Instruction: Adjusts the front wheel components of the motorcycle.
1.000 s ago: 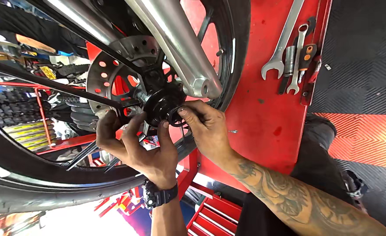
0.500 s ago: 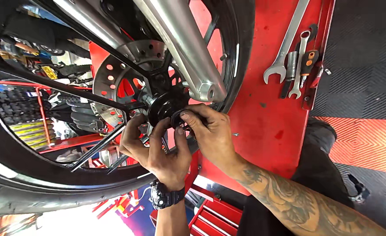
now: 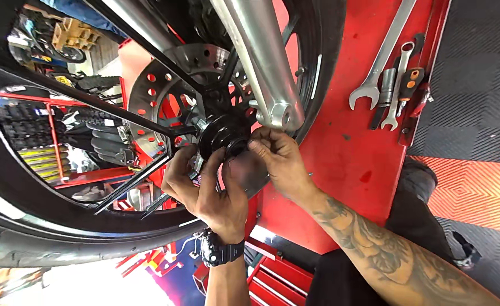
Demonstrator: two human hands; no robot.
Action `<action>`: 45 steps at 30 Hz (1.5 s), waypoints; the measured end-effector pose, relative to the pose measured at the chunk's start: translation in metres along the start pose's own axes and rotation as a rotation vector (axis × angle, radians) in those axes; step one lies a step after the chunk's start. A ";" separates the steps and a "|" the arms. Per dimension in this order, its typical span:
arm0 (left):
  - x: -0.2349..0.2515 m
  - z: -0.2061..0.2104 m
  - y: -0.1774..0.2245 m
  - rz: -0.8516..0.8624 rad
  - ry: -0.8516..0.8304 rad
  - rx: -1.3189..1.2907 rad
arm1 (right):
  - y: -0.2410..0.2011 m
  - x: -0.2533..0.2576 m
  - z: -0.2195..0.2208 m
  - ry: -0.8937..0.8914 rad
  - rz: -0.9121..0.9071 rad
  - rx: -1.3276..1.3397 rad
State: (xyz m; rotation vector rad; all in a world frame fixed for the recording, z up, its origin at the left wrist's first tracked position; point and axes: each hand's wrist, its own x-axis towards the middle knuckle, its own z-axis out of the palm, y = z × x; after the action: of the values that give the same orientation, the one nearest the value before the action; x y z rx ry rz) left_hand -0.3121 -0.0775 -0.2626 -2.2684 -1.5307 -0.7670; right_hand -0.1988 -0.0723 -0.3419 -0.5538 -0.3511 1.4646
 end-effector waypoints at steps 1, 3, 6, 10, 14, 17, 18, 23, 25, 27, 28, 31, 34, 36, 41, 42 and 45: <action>0.000 0.001 0.000 0.001 0.008 -0.005 | 0.000 -0.001 0.001 0.008 0.012 -0.012; 0.000 0.003 0.001 -0.015 0.032 -0.021 | -0.002 -0.001 0.004 0.045 0.017 -0.039; 0.002 0.003 0.004 -0.093 0.062 -0.071 | -0.003 0.000 0.005 0.074 0.015 -0.065; 0.001 0.002 0.003 -0.158 0.063 -0.185 | -0.006 0.003 0.007 0.094 0.017 -0.118; -0.003 0.007 0.007 -0.164 0.120 -0.237 | -0.006 0.001 0.010 0.109 -0.012 -0.139; -0.008 0.009 0.010 -0.117 0.155 -0.145 | -0.005 0.000 0.011 0.118 -0.045 -0.177; -0.009 0.010 0.010 -0.104 0.163 -0.114 | -0.005 0.000 0.011 0.121 -0.051 -0.185; -0.011 0.012 0.010 -0.067 0.191 -0.043 | -0.007 -0.001 0.009 0.106 -0.081 -0.263; -0.011 0.012 0.009 -0.046 0.185 -0.036 | -0.008 -0.001 0.008 0.105 -0.115 -0.316; -0.011 0.011 0.008 -0.037 0.176 -0.046 | -0.008 -0.001 0.009 0.113 -0.123 -0.348; -0.010 0.011 0.009 -0.041 0.172 -0.052 | -0.008 -0.001 0.009 0.118 -0.116 -0.340; -0.011 0.008 0.013 -0.077 0.127 -0.042 | -0.009 -0.002 0.011 0.136 -0.093 -0.312; -0.011 0.006 0.016 -0.094 0.107 -0.041 | -0.009 -0.002 0.013 0.145 -0.091 -0.287; -0.011 0.006 0.017 -0.106 0.103 -0.054 | -0.009 -0.003 0.014 0.147 -0.077 -0.265; -0.010 0.006 0.017 -0.110 0.098 -0.086 | -0.011 -0.005 0.017 0.192 -0.077 -0.285; -0.010 0.006 0.016 -0.108 0.097 -0.086 | -0.012 -0.006 0.019 0.214 -0.089 -0.314; -0.010 0.006 0.017 -0.111 0.086 -0.086 | -0.018 -0.011 0.024 0.231 -0.052 -0.326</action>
State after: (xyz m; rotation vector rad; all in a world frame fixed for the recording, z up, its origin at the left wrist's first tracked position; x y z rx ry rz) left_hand -0.2978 -0.0889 -0.2724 -2.1939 -1.6239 -0.9648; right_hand -0.1978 -0.0805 -0.3107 -0.9600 -0.4210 1.2837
